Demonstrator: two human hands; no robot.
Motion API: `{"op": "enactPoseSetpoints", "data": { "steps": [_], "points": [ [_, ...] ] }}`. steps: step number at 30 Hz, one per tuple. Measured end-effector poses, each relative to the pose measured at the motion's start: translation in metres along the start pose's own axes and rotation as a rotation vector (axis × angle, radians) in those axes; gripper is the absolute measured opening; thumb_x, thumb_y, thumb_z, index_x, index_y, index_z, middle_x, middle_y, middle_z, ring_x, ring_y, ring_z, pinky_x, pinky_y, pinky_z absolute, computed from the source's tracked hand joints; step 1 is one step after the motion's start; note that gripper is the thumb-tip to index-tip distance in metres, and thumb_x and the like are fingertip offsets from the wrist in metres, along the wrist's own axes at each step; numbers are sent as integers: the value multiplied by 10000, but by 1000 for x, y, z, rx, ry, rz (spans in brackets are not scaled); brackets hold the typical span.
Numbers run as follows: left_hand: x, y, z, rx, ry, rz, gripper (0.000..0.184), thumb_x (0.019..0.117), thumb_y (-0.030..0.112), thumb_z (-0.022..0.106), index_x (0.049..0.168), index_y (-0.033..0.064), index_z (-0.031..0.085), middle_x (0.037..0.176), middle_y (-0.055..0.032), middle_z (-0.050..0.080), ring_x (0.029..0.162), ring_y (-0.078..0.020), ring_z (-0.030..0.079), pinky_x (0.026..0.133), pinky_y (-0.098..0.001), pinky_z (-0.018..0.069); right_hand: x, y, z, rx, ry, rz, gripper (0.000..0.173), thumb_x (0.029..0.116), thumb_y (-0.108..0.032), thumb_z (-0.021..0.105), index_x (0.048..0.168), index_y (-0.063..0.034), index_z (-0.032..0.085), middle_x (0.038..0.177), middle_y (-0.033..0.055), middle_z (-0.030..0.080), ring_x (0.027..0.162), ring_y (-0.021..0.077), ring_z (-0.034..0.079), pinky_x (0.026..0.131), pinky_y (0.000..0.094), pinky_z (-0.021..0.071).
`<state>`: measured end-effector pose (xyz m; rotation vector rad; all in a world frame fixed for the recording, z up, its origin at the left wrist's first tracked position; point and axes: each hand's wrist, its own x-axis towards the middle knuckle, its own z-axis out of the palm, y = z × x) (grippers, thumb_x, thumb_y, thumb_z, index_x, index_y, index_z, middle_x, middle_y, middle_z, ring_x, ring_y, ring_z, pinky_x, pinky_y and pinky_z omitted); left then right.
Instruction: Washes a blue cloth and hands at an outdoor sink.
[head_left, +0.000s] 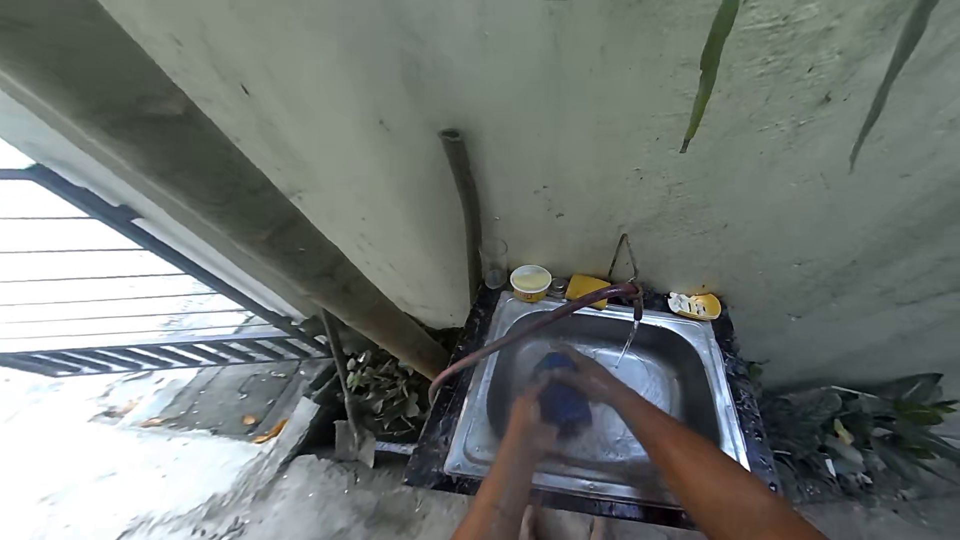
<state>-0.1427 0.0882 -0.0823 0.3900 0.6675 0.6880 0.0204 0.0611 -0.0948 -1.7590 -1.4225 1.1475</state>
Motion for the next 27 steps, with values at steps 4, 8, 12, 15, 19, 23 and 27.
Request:
{"op": "enactPoseSetpoints", "data": {
  "steps": [4, 8, 12, 15, 19, 23, 27],
  "points": [
    [9, 27, -12, 104, 176, 22, 304, 1092, 272, 427, 1202, 36, 583, 989, -118, 705, 892, -216, 705, 772, -421, 604, -12, 23, -17, 284, 17, 73, 216, 911, -182, 720, 1018, 5, 706, 926, 66, 713, 839, 113, 672, 820, 358, 572],
    [45, -15, -15, 247, 372, 15, 367, 1089, 336, 465, 1172, 21, 634, 966, -124, 679, 844, -211, 655, 735, -410, 559, -15, -7, 35, 424, 279, -224, 263, 876, -31, 629, 1108, 69, 703, 1183, 127, 701, 1047, 110, 657, 933, 296, 551],
    [46, -26, 0, 743, 307, 115, 415, 1129, 201, 353, 1324, -95, 568, 1259, -257, 631, 1159, -281, 612, 1033, -414, 471, -7, -51, 61, 60, 584, 68, 321, 987, -236, 655, 905, 67, 724, 838, 184, 702, 812, 244, 674, 816, 436, 544],
    [45, -35, 14, 677, 308, 38, 412, 1131, 264, 349, 1261, -21, 617, 1198, -214, 649, 1108, -301, 622, 959, -475, 507, 19, -41, 31, -82, 602, 227, 370, 1023, -270, 608, 1021, 80, 727, 996, 247, 723, 996, 340, 698, 952, 495, 525],
    [72, -37, -16, 791, 204, 136, 424, 1123, 259, 369, 1249, -69, 604, 1207, -264, 627, 1131, -354, 596, 983, -513, 479, 5, -49, 44, -115, 517, 123, 348, 1000, -267, 611, 955, 59, 723, 911, 214, 713, 911, 315, 694, 877, 492, 540],
    [56, -22, -11, 748, 151, 20, 411, 1132, 224, 337, 1359, -57, 532, 1280, -226, 603, 1162, -276, 589, 1008, -417, 480, 14, -52, 43, -141, 521, 94, 345, 994, -246, 620, 919, 78, 710, 855, 221, 696, 842, 316, 684, 817, 484, 540],
    [34, 6, 8, 540, -62, -216, 416, 1105, 392, 385, 1234, 69, 612, 993, -89, 682, 873, -183, 664, 779, -390, 568, 48, -18, -7, 10, 362, 185, 380, 1058, -276, 535, 1141, 71, 665, 1178, 225, 655, 1092, 290, 630, 994, 462, 491]
  ]
}}
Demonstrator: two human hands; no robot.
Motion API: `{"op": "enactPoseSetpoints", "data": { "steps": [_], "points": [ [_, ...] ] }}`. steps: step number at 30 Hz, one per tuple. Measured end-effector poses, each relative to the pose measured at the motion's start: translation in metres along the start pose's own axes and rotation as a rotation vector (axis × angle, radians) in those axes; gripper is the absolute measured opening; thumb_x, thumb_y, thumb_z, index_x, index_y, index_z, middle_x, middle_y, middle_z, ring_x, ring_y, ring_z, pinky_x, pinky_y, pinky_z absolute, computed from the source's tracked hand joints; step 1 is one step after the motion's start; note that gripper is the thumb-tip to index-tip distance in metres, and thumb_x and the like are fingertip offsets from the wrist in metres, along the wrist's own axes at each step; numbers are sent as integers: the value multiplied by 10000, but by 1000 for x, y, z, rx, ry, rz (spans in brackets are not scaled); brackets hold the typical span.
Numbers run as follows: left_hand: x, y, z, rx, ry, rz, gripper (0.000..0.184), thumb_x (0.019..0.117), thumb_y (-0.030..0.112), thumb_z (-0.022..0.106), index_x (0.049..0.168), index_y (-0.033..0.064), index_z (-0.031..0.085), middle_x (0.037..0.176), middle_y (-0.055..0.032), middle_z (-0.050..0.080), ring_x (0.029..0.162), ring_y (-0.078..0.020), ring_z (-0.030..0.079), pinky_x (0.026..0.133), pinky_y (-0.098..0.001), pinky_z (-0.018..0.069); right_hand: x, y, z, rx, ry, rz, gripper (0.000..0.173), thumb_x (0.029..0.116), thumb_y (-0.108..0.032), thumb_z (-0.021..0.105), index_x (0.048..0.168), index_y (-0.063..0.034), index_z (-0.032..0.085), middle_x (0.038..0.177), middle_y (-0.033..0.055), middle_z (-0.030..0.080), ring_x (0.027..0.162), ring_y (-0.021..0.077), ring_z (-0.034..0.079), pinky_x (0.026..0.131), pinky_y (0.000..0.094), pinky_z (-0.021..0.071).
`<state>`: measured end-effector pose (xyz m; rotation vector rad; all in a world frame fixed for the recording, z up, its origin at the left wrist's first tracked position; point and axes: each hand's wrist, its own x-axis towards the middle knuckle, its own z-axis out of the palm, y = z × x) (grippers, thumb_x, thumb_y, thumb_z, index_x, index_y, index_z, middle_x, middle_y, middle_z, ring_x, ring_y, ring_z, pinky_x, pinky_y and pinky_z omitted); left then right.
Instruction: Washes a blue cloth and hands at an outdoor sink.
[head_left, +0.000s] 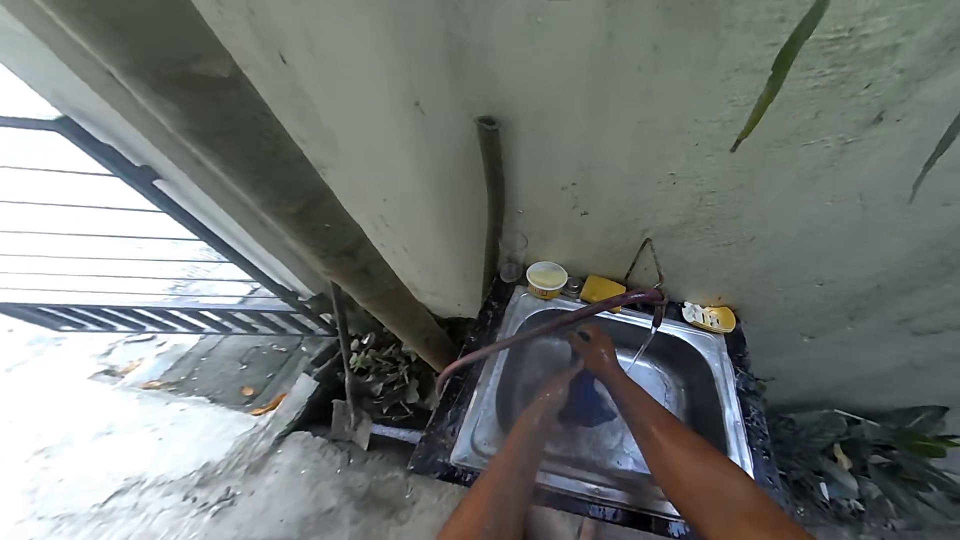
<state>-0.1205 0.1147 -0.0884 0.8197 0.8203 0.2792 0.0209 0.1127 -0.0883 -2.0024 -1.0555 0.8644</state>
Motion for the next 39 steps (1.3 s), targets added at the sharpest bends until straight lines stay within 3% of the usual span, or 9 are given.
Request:
{"op": "enactPoseSetpoints", "data": {
  "steps": [3, 5, 10, 13, 19, 24, 32, 36, 39],
  "points": [
    [-2, 22, -13, 82, -52, 195, 265, 1053, 128, 527, 1279, -2, 571, 1057, -90, 692, 943, -148, 678, 869, -347, 574, -16, 30, 0, 400, -184, -136, 544, 1114, -355, 338, 1445, 56, 467, 1382, 194, 585, 1229, 187, 589, 1069, 364, 478],
    [-1, 26, -20, 61, -22, 283, 258, 1027, 70, 552, 1268, -18, 573, 1061, -96, 696, 953, -151, 683, 885, -346, 575, -32, 48, 3, 516, -311, -130, 773, 976, -515, 538, 1509, 20, 371, 1346, 136, 610, 1164, 140, 622, 1000, 340, 528],
    [10, 6, -37, -432, 189, 282, 263, 1078, 262, 425, 1170, 80, 590, 932, -69, 685, 845, -174, 678, 733, -394, 584, -29, 76, -13, 192, -331, -23, 382, 862, -54, 742, 1231, 19, 676, 1200, 146, 695, 1082, 174, 664, 978, 389, 541],
    [32, -8, -38, -396, 369, 134, 385, 1079, 360, 485, 1233, 35, 623, 1031, -130, 690, 917, -228, 666, 794, -447, 567, -44, 57, -3, 400, -296, -212, 585, 820, -2, 716, 1390, 32, 588, 1429, 138, 602, 1262, 141, 601, 1082, 326, 498],
    [40, -20, -16, 428, 403, 145, 360, 1103, 152, 423, 1329, -84, 573, 1269, -248, 638, 1151, -287, 633, 997, -405, 506, -67, -15, 34, 277, 47, -272, 274, 903, -227, 714, 921, 47, 725, 792, 73, 710, 721, 75, 663, 730, 294, 573],
    [29, -13, 16, 290, 379, 129, 339, 1094, 197, 462, 1278, -43, 615, 1233, -227, 644, 1123, -305, 625, 976, -476, 506, -24, -12, 11, -170, 112, -22, 410, 1008, -313, 614, 1159, 56, 710, 1140, 242, 714, 1138, 338, 670, 1044, 498, 490],
    [-20, 27, 15, 256, 293, 8, 367, 1113, 92, 364, 1403, -90, 496, 1376, -249, 576, 1228, -275, 577, 1067, -400, 445, -51, -23, 33, -256, -71, -150, 379, 970, -299, 634, 1101, 45, 723, 1088, 232, 724, 1081, 346, 688, 989, 519, 514],
    [19, -19, -6, 16, 201, 47, 357, 1099, 317, 424, 1083, 44, 653, 893, -92, 645, 783, -195, 622, 698, -391, 536, -4, -5, 7, -178, -87, 34, 412, 1013, -388, 588, 1032, 8, 698, 996, 182, 691, 959, 295, 665, 897, 508, 515],
    [9, -3, -29, 183, -48, 10, 321, 1063, 303, 462, 1272, 93, 585, 1097, -88, 660, 989, -184, 644, 854, -407, 549, 0, -4, -12, -25, -280, -76, 496, 1092, -345, 434, 1207, 89, 646, 1285, 251, 613, 1209, 313, 579, 1080, 476, 439]
  ]
}}
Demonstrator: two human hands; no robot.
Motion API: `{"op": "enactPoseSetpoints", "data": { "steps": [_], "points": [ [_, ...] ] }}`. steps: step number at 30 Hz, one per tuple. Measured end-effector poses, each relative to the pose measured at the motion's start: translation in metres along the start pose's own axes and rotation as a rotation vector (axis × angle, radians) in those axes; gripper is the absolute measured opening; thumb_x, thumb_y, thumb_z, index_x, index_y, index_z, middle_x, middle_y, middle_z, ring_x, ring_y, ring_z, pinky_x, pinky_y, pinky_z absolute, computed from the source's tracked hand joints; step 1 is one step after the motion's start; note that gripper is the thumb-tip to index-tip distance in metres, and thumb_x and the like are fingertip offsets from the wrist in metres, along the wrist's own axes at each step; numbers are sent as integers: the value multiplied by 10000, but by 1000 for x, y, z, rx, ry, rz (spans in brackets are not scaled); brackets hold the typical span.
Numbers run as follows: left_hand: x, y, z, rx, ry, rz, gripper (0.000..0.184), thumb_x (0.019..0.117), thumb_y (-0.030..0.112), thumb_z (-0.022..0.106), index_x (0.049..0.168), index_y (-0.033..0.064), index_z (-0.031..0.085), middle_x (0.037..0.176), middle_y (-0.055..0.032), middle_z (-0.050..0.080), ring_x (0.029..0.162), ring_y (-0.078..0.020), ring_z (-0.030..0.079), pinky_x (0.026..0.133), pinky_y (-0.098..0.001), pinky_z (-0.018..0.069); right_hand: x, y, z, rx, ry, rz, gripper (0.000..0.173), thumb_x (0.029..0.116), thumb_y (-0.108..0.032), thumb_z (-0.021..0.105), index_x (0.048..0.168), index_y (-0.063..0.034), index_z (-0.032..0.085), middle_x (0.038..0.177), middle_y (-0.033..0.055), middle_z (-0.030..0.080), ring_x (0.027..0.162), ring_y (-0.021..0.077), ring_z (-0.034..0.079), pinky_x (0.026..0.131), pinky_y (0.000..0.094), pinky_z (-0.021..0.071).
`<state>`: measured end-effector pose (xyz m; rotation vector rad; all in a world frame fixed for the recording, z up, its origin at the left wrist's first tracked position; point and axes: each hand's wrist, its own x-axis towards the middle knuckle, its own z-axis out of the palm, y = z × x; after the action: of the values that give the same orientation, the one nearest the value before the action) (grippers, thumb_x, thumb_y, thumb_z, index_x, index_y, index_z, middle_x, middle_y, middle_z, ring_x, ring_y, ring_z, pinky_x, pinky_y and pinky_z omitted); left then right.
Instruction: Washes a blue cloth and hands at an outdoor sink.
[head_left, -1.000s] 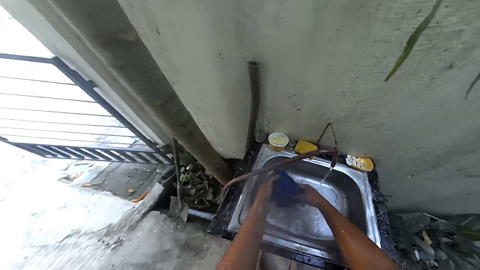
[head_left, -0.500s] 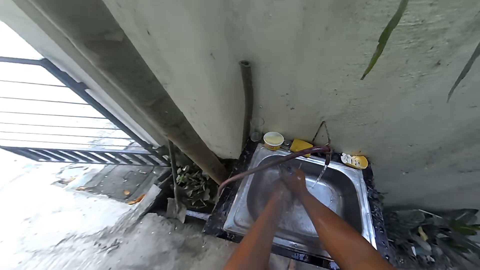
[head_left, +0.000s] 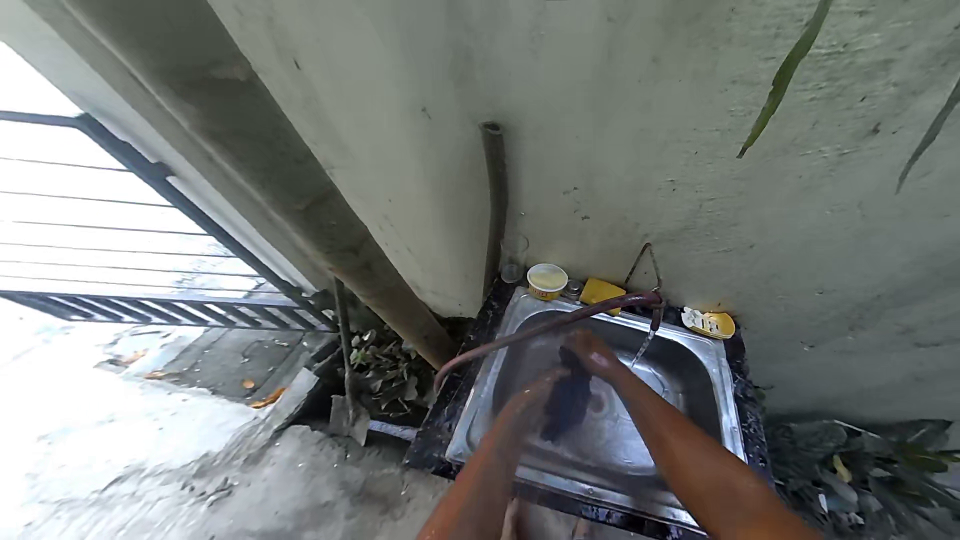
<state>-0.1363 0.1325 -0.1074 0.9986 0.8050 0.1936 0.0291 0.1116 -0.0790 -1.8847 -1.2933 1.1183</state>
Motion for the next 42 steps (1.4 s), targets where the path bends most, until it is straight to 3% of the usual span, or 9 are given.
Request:
{"op": "enactPoseSetpoints", "data": {
  "steps": [2, 7, 11, 17, 19, 23, 28, 34, 42],
  "points": [
    [-5, 14, -8, 234, -24, 30, 466, 1053, 314, 560, 1440, 59, 508, 1321, -160, 621, 1199, -235, 611, 1034, -448, 500, -2, -7, -10, 67, -127, 33, 540, 1123, -359, 361, 1360, 84, 557, 1386, 264, 571, 1297, 297, 551, 1135, 456, 407],
    [6, 22, -18, 83, 272, 326, 302, 984, 189, 670, 1191, -27, 627, 1070, -134, 676, 973, -181, 650, 895, -381, 547, 8, 20, -48, 56, -185, 3, 312, 1021, -244, 598, 1111, 42, 682, 1025, 127, 690, 929, 158, 645, 907, 396, 529],
    [35, 11, -10, -262, 465, 228, 269, 1026, 194, 581, 1229, 21, 616, 1071, -152, 668, 959, -247, 650, 821, -463, 555, 0, 36, -34, 115, -90, -232, 209, 906, -40, 599, 1035, 76, 716, 1404, 158, 596, 1294, 188, 555, 1100, 372, 455],
    [-15, 72, 41, 247, 298, -97, 416, 1127, 90, 293, 1493, -85, 387, 1542, -241, 435, 1399, -301, 450, 1167, -402, 344, -26, -17, 54, 2, 472, -413, 266, 925, -167, 646, 824, 63, 737, 861, 187, 729, 855, 263, 711, 826, 445, 569],
    [23, 18, 60, 239, 682, 289, 376, 1100, 143, 408, 1194, -145, 631, 1141, -324, 671, 1035, -389, 668, 908, -477, 541, -22, -20, 41, -101, 460, -203, 315, 968, -205, 607, 873, 65, 738, 898, 223, 727, 917, 324, 707, 875, 495, 546],
    [35, 9, 58, 212, 536, 128, 403, 1091, 282, 475, 1217, -61, 643, 1180, -268, 649, 1096, -383, 624, 947, -573, 496, -8, -8, -1, -52, 299, 179, 360, 1055, -270, 515, 1120, 22, 715, 1143, 216, 707, 1126, 331, 660, 1016, 515, 491],
    [21, -1, 34, 55, 358, 180, 328, 1121, 128, 314, 1262, -60, 542, 1083, -168, 626, 950, -188, 596, 862, -364, 514, -28, -9, 40, -97, 363, -202, 357, 984, -249, 557, 866, 51, 711, 870, 216, 707, 891, 342, 692, 837, 532, 531],
    [0, 29, 5, 545, -194, 67, 406, 975, 32, 505, 1378, 30, 560, 1211, -151, 671, 1067, -226, 655, 936, -453, 538, 11, -3, -29, -358, -21, 162, 499, 1086, -349, 417, 1177, 64, 683, 1284, 277, 643, 1256, 423, 588, 1060, 634, 432],
    [4, 37, 11, 623, 269, 299, 367, 1038, 321, 591, 1190, 3, 697, 1152, -213, 698, 1130, -328, 646, 1032, -560, 471, -7, 13, -24, 343, 16, -61, 545, 1087, -435, 409, 1195, 47, 641, 1081, 173, 671, 995, 232, 642, 942, 471, 519]
  ]
}}
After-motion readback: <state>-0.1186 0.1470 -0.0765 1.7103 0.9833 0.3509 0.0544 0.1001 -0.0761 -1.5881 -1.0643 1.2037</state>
